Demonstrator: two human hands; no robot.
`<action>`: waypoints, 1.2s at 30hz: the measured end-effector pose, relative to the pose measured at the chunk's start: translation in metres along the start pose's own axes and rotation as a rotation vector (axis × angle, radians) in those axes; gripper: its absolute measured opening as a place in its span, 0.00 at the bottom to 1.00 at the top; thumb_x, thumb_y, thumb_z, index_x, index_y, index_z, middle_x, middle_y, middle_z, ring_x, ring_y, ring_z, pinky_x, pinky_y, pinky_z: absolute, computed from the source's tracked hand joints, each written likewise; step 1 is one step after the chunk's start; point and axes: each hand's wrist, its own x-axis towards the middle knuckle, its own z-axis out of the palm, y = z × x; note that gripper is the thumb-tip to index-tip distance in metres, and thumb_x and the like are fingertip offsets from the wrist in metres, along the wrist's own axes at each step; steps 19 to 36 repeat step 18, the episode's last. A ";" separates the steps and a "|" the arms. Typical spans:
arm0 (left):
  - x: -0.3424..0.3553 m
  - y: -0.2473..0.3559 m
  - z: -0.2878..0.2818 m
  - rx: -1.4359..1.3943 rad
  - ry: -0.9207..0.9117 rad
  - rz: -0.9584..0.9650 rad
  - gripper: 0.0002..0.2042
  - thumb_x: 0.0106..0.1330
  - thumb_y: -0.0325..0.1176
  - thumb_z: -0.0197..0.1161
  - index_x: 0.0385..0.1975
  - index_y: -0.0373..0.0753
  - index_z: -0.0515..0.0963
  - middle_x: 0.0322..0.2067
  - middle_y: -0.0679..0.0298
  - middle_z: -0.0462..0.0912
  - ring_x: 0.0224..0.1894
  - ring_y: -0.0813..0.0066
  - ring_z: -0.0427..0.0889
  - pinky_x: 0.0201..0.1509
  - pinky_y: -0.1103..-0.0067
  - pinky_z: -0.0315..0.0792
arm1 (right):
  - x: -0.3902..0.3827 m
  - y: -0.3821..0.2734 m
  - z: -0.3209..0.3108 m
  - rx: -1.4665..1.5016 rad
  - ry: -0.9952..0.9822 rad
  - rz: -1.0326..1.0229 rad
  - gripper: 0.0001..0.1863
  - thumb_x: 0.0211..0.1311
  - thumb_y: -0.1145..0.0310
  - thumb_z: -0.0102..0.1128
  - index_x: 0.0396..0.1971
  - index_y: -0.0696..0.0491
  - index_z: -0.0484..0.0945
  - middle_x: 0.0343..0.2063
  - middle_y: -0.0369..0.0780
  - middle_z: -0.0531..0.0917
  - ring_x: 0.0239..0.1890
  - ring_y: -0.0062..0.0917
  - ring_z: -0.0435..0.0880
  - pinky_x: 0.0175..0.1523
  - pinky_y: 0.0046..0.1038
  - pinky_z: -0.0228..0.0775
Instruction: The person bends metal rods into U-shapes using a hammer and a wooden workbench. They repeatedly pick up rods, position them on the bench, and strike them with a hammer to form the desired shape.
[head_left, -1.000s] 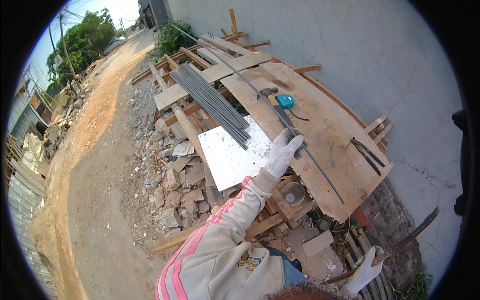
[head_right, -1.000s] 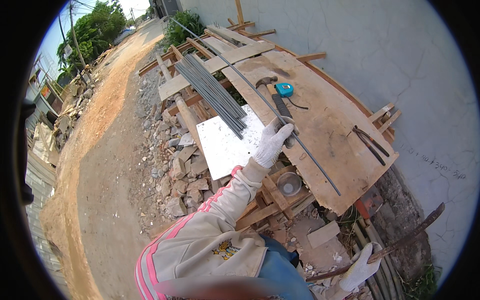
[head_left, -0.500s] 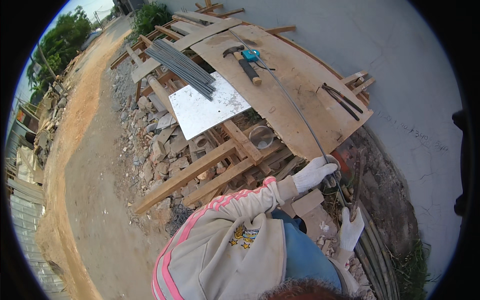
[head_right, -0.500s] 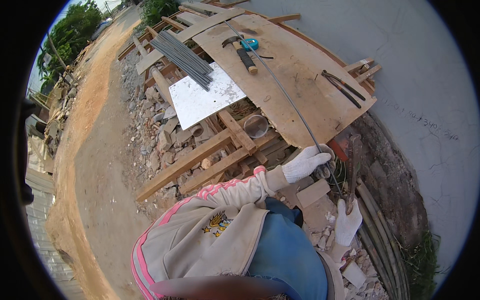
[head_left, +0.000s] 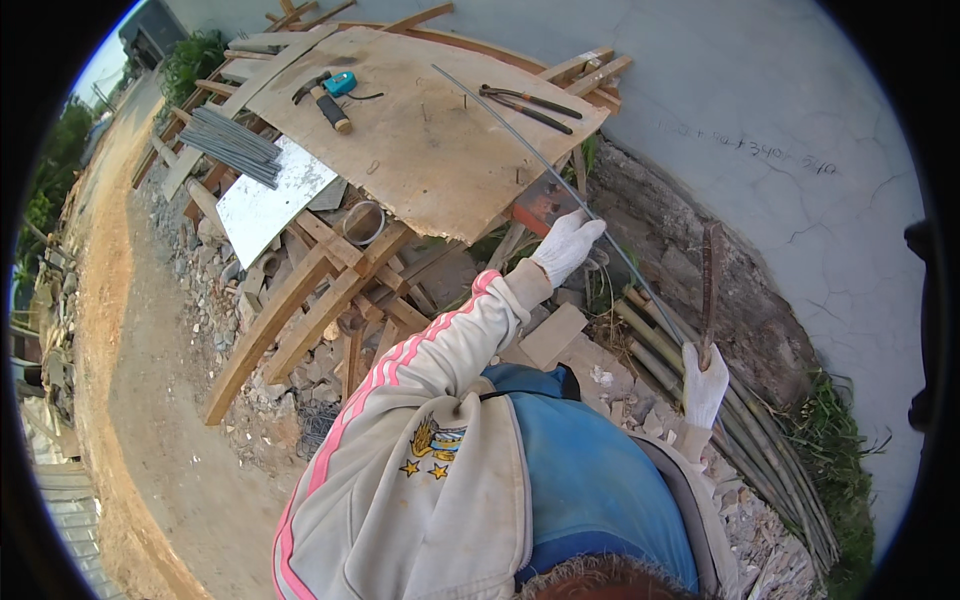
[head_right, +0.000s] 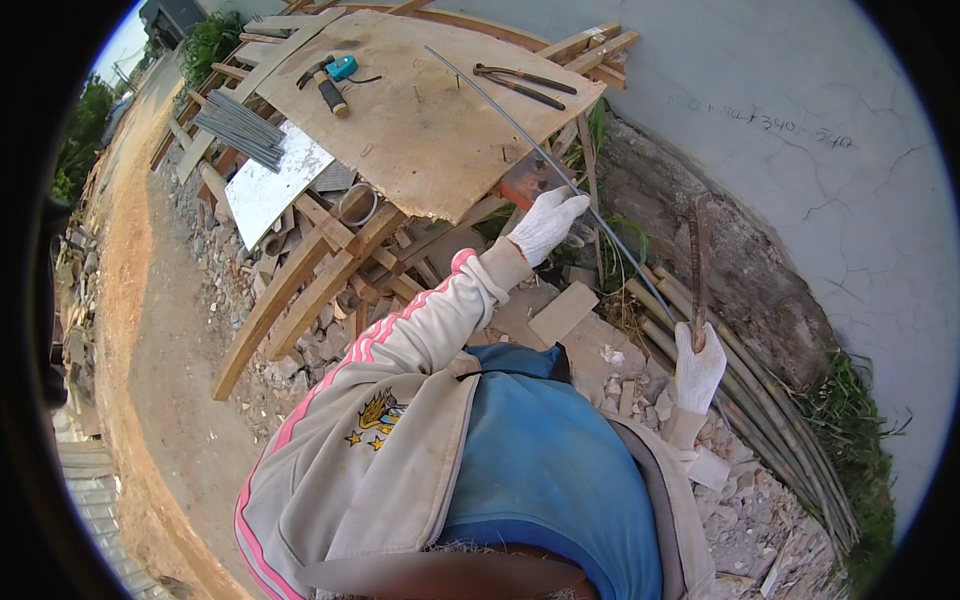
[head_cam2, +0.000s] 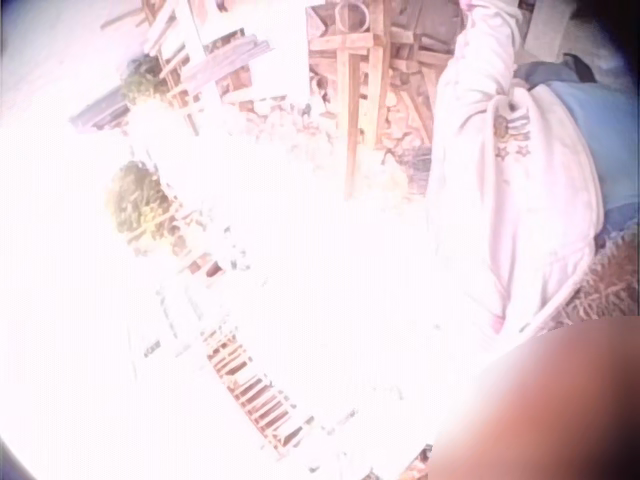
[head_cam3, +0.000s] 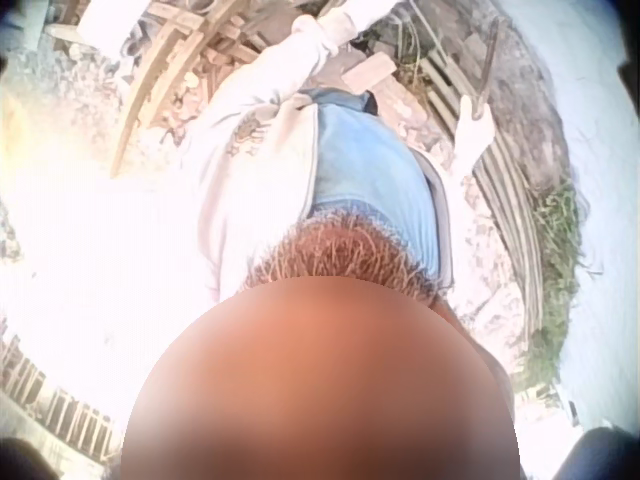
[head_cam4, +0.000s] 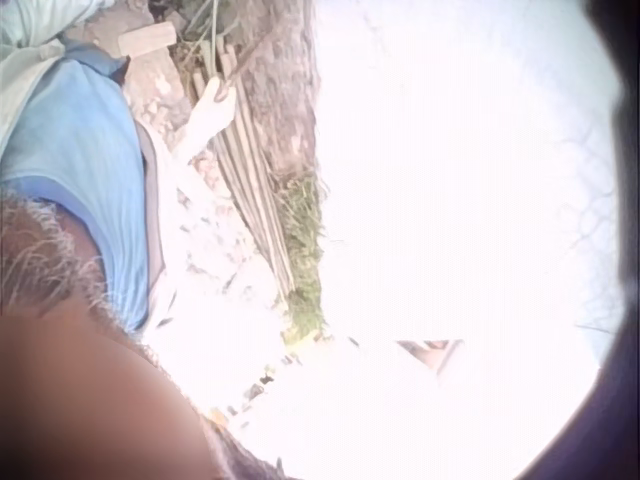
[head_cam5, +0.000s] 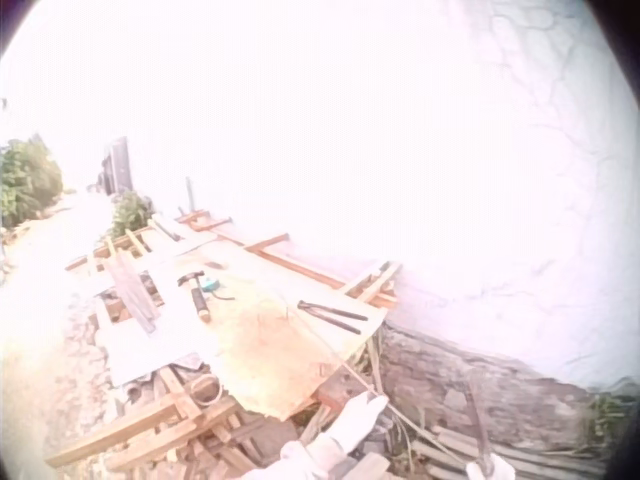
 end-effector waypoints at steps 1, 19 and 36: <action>0.001 -0.004 0.005 0.010 0.002 -0.008 0.15 0.78 0.39 0.56 0.50 0.32 0.76 0.38 0.61 0.83 0.32 0.73 0.87 0.31 0.77 0.81 | 0.005 0.006 -0.005 -0.015 -0.020 -0.010 0.17 0.70 0.60 0.69 0.33 0.58 0.76 0.22 0.36 0.61 0.27 0.25 0.58 0.33 0.30 0.58; -0.020 -0.008 0.003 0.831 0.205 0.096 0.19 0.75 0.50 0.58 0.52 0.42 0.84 0.38 0.54 0.92 0.43 0.55 0.90 0.49 0.62 0.79 | 0.026 0.020 -0.002 -0.034 -0.184 -0.025 0.22 0.67 0.59 0.71 0.29 0.58 0.68 0.23 0.39 0.58 0.28 0.31 0.55 0.32 0.30 0.56; -0.020 -0.008 0.003 0.831 0.205 0.096 0.19 0.75 0.50 0.58 0.52 0.42 0.84 0.38 0.54 0.92 0.43 0.55 0.90 0.49 0.62 0.79 | 0.026 0.020 -0.002 -0.034 -0.184 -0.025 0.22 0.67 0.59 0.71 0.29 0.58 0.68 0.23 0.39 0.58 0.28 0.31 0.55 0.32 0.30 0.56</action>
